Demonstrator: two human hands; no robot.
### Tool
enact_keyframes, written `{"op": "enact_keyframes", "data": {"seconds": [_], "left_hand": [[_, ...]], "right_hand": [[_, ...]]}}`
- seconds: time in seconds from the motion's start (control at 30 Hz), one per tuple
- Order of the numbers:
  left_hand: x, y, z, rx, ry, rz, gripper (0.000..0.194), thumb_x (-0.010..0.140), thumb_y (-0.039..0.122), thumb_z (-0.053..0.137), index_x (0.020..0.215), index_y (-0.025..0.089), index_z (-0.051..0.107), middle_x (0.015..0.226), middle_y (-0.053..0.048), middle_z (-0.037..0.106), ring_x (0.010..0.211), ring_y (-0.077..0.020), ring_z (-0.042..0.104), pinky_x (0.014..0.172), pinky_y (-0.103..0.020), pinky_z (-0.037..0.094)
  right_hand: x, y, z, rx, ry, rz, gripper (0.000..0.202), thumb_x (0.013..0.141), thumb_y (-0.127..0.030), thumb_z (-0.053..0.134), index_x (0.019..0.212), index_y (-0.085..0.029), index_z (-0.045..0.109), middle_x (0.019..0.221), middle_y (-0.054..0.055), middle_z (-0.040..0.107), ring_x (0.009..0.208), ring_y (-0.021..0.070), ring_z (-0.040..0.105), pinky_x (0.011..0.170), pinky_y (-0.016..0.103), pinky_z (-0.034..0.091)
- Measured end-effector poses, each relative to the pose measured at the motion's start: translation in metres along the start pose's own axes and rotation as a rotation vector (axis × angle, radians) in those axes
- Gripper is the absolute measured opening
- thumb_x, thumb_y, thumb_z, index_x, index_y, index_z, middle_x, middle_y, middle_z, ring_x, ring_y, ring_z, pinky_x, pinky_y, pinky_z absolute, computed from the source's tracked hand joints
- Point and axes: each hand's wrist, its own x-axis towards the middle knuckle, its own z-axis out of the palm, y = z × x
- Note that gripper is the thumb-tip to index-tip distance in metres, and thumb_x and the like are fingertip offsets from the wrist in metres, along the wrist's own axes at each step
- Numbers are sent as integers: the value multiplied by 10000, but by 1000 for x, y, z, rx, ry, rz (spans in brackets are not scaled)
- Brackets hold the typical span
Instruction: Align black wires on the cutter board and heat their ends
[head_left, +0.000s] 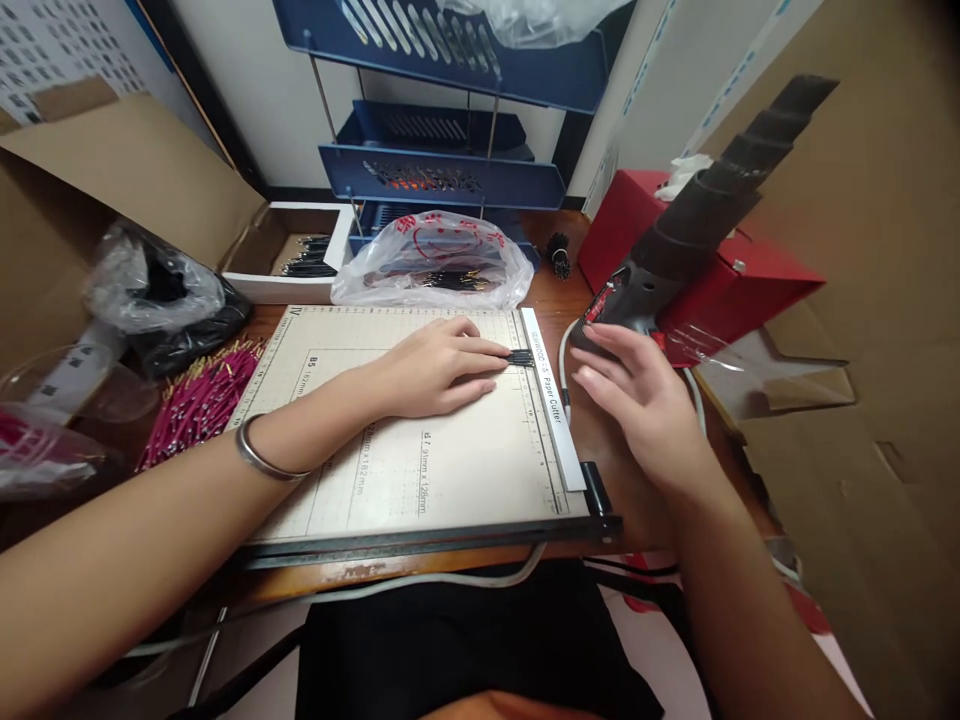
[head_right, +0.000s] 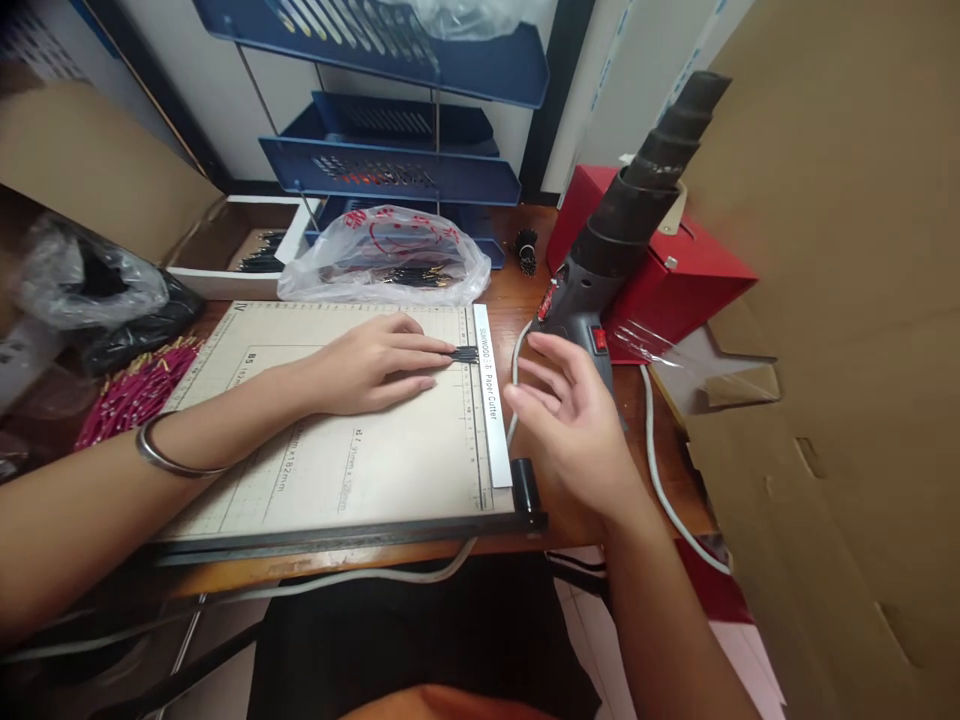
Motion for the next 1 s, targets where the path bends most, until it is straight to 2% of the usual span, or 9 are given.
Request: {"op": "enact_keyframes", "data": {"seconds": [0.13,0.2,0.27,0.37,0.43,0.53,0.67,0.83,1.0], "left_hand": [[-1,1,0,19,-47,-17,382,1129,340,555,1376,206,814,1454,-100,793,1168,-304,708,1065,-490,566],[-2,1,1,32,-43,-36,390,1138,355,540,1375,203,810,1467,-95,786,1266,-324,693,1106,-505,541],[-3,1,1,37,-36,-50,391,1140,367,540,1373,205,807,1464,-99,787,1343,-336,674,1139,-519,521],[-3,1,2,32,-47,-54,385,1137,376,551,1381,215,801,1459,-97,790,1369,-338,678,1156,-526,518],[-4,1,2,33,-46,-54,388,1135,376,557,1386,204,799,1465,-97,787,1388,-357,674,1165,-548,523],[-4,0,2,31,-36,-53,379,1125,360,577,1376,189,803,1466,-101,785,1425,-382,658,1187,-585,532],[-5,-2,2,10,-47,-51,380,1110,340,604,1397,177,794,1472,-104,781,1454,-391,648,1211,-596,544],[-5,-2,0,-10,-60,-66,397,1109,340,605,1423,175,783,1480,-101,777,1442,-378,666,1222,-583,554],[-4,0,-3,-20,-78,-80,404,1101,336,613,1439,188,778,1493,-85,771,1465,-375,656,1254,-567,542]], "right_hand": [[72,23,27,-95,5,48,541,914,-531,840,1363,-289,659,1507,111,663,1459,358,619,1310,624,475],[98,34,41,-55,22,155,537,888,-455,789,1355,-241,635,1394,138,706,1377,362,663,1285,629,485],[109,40,49,5,-8,207,609,802,-368,772,1368,-221,605,1422,142,689,1415,355,638,1318,601,451],[102,38,51,109,-125,181,706,738,-349,774,1407,-253,569,1556,108,631,1540,326,552,1386,540,380],[92,33,46,197,-227,179,734,748,-358,786,1439,-287,550,1623,78,599,1584,321,521,1392,547,380],[82,31,40,239,-293,213,761,760,-323,807,1471,-304,537,1668,62,576,1598,326,511,1396,570,375],[83,38,38,140,-320,163,817,760,-273,814,1522,-298,519,1687,67,544,1603,323,487,1410,560,328],[88,49,38,136,-329,144,839,737,-266,804,1529,-331,534,1667,34,553,1580,342,494,1401,577,316],[87,50,43,138,-251,146,735,736,-339,787,1445,-300,594,1600,50,604,1550,352,508,1389,576,315]]}}
